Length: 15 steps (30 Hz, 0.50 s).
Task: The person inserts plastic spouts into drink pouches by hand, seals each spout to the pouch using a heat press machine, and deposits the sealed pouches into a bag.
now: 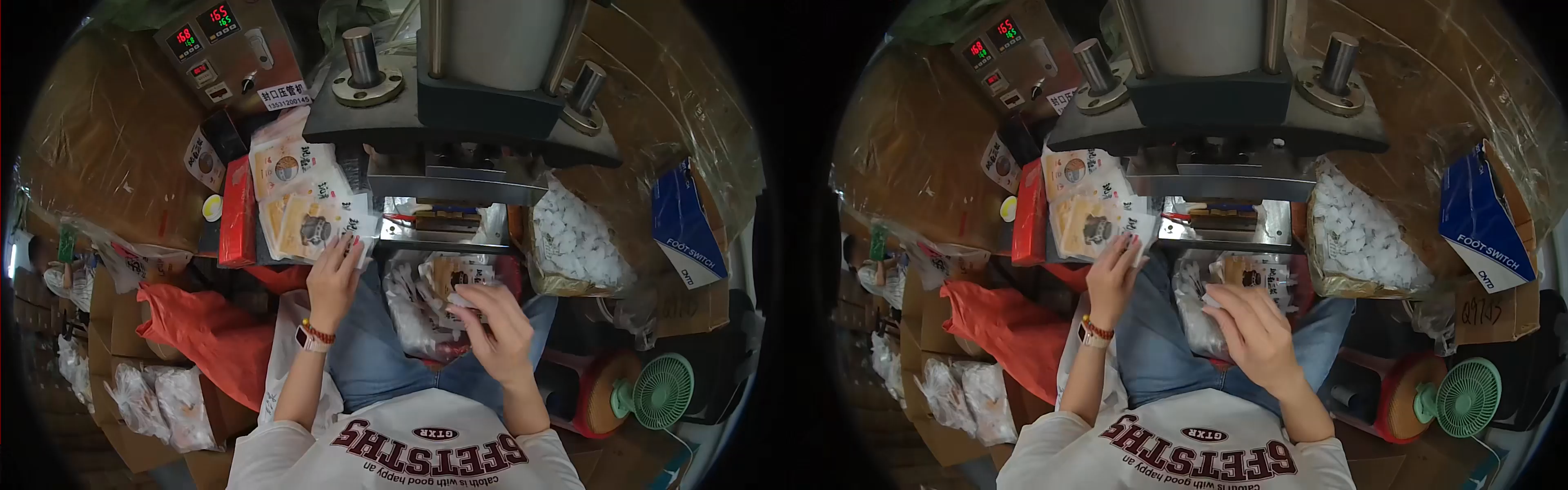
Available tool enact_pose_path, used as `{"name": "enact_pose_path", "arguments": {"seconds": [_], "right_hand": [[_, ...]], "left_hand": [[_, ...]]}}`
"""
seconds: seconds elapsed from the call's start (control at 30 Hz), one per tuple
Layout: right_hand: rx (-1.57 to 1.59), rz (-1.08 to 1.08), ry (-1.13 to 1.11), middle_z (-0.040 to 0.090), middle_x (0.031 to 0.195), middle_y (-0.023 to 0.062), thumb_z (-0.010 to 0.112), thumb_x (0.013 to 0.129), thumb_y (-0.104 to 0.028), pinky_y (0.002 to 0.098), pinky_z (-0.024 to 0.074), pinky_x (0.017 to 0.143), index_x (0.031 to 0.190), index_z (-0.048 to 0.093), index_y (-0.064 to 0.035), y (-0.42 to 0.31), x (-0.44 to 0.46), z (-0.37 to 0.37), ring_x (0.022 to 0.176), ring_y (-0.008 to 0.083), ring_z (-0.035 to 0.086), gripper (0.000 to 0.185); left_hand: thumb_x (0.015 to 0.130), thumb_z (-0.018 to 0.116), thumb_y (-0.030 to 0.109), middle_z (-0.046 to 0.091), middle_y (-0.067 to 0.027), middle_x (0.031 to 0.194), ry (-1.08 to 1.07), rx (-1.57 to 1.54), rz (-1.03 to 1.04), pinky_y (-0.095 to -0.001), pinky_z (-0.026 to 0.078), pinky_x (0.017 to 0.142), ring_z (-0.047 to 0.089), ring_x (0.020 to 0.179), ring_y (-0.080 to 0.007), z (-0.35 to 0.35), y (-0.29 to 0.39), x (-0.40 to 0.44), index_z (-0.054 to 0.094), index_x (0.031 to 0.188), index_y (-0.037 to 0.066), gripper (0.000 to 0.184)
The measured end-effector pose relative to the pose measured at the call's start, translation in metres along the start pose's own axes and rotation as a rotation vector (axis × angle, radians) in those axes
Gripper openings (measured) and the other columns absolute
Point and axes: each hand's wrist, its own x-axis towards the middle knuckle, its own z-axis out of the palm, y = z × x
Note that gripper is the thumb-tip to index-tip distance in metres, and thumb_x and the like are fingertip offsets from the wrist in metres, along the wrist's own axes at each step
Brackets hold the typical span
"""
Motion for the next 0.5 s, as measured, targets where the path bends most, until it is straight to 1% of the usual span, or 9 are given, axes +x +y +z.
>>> {"name": "enact_pose_path", "arguments": {"seconds": [0.03, 0.1, 0.23, 0.27, 0.33, 0.37, 0.4, 0.47, 0.5], "right_hand": [[0.025, -0.003, -0.074, 0.065, 0.096, 0.0150, 0.071, 0.073, 0.007, 0.0348, 0.0510, 0.072, 0.105, 0.062, 0.0029, 0.004, -0.005, 0.005, 0.083, 0.0287, 0.063, 0.033], [0.070, 0.012, -0.144, 0.063, 0.099, 0.0152, 0.070, 0.074, 0.006, 0.0358, 0.0512, 0.074, 0.107, 0.062, 0.0033, 0.012, -0.011, 0.016, 0.086, 0.0299, 0.062, 0.034], [0.191, 0.155, -0.210, 0.063, 0.098, 0.0153, 0.071, 0.074, 0.006, 0.0351, 0.0513, 0.074, 0.106, 0.062, 0.0033, 0.017, -0.018, 0.027, 0.085, 0.0300, 0.062, 0.034], [0.167, 0.096, -0.189, 0.063, 0.099, 0.0149, 0.070, 0.074, 0.006, 0.0345, 0.0513, 0.074, 0.107, 0.062, 0.0034, 0.018, -0.014, 0.027, 0.085, 0.0298, 0.062, 0.034], [0.141, 0.045, -0.163, 0.063, 0.100, 0.0146, 0.070, 0.074, 0.005, 0.0339, 0.0514, 0.074, 0.107, 0.061, 0.0034, 0.014, -0.005, 0.021, 0.084, 0.0295, 0.061, 0.035], [0.048, -0.025, -0.060, 0.063, 0.102, 0.0144, 0.070, 0.074, 0.005, 0.0329, 0.0511, 0.074, 0.107, 0.061, 0.0039, 0.006, 0.001, 0.012, 0.084, 0.0286, 0.061, 0.034], [-0.048, -0.093, 0.042, 0.063, 0.103, 0.0141, 0.069, 0.075, 0.005, 0.0320, 0.0509, 0.075, 0.107, 0.061, 0.0044, 0.001, 0.004, 0.006, 0.085, 0.0278, 0.061, 0.033], [-0.100, -0.139, 0.052, 0.063, 0.103, 0.0137, 0.069, 0.073, 0.007, 0.0323, 0.0511, 0.073, 0.111, 0.060, 0.0054, 0.003, 0.011, 0.007, 0.083, 0.0262, 0.061, 0.039], [-0.119, -0.124, -0.083, 0.064, 0.101, 0.0136, 0.070, 0.071, 0.008, 0.0328, 0.0513, 0.072, 0.114, 0.058, 0.0055, 0.005, 0.014, 0.010, 0.081, 0.0261, 0.060, 0.045]], "left_hand": [[0.076, 0.057, -0.002, 0.057, -0.0119, 0.128, 0.010, 0.007, -0.002, -0.0366, 0.048, 0.093, 0.056, 0.116, -0.0331, -0.001, 0.001, -0.002, 0.056, 0.126, 0.007, 0.051], [0.075, 0.059, -0.001, 0.056, -0.0130, 0.130, 0.044, -0.212, -0.145, -0.0355, 0.050, 0.090, 0.058, 0.112, -0.0309, -0.004, 0.000, -0.001, 0.055, 0.127, 0.008, 0.053], [0.069, 0.059, -0.004, 0.065, -0.0088, 0.114, -0.084, -0.194, -0.079, -0.0333, 0.052, 0.083, 0.063, 0.102, -0.0294, -0.017, -0.010, 0.004, 0.065, 0.111, 0.008, 0.044], [0.067, 0.058, -0.006, 0.068, -0.0062, 0.106, -0.078, -0.245, -0.172, -0.0334, 0.052, 0.084, 0.063, 0.101, -0.0287, -0.020, -0.004, 0.006, 0.067, 0.104, 0.008, 0.041], [0.065, 0.057, -0.008, 0.069, -0.0075, 0.103, 0.013, -0.262, -0.135, -0.0340, 0.052, 0.084, 0.064, 0.100, -0.0279, -0.029, 0.009, 0.009, 0.068, 0.102, 0.007, 0.041], [0.063, 0.056, -0.009, 0.069, -0.0087, 0.100, 0.102, -0.281, -0.100, -0.0345, 0.051, 0.084, 0.065, 0.099, -0.0272, -0.034, 0.017, 0.009, 0.069, 0.100, 0.006, 0.041], [0.063, 0.056, -0.009, 0.069, -0.0087, 0.100, 0.093, -0.287, -0.097, -0.0345, 0.051, 0.084, 0.065, 0.099, -0.0272, -0.038, 0.027, 0.009, 0.069, 0.100, 0.006, 0.041], [0.064, 0.059, -0.006, 0.068, -0.0056, 0.102, 0.101, -0.292, -0.018, -0.0362, 0.052, 0.085, 0.063, 0.102, -0.0266, -0.045, 0.050, 0.010, 0.067, 0.102, 0.008, 0.041], [0.063, 0.060, -0.006, 0.068, -0.0054, 0.102, 0.100, -0.272, 0.018, -0.0354, 0.053, 0.084, 0.063, 0.103, -0.0262, -0.047, 0.061, 0.012, 0.067, 0.101, 0.007, 0.041]]}}
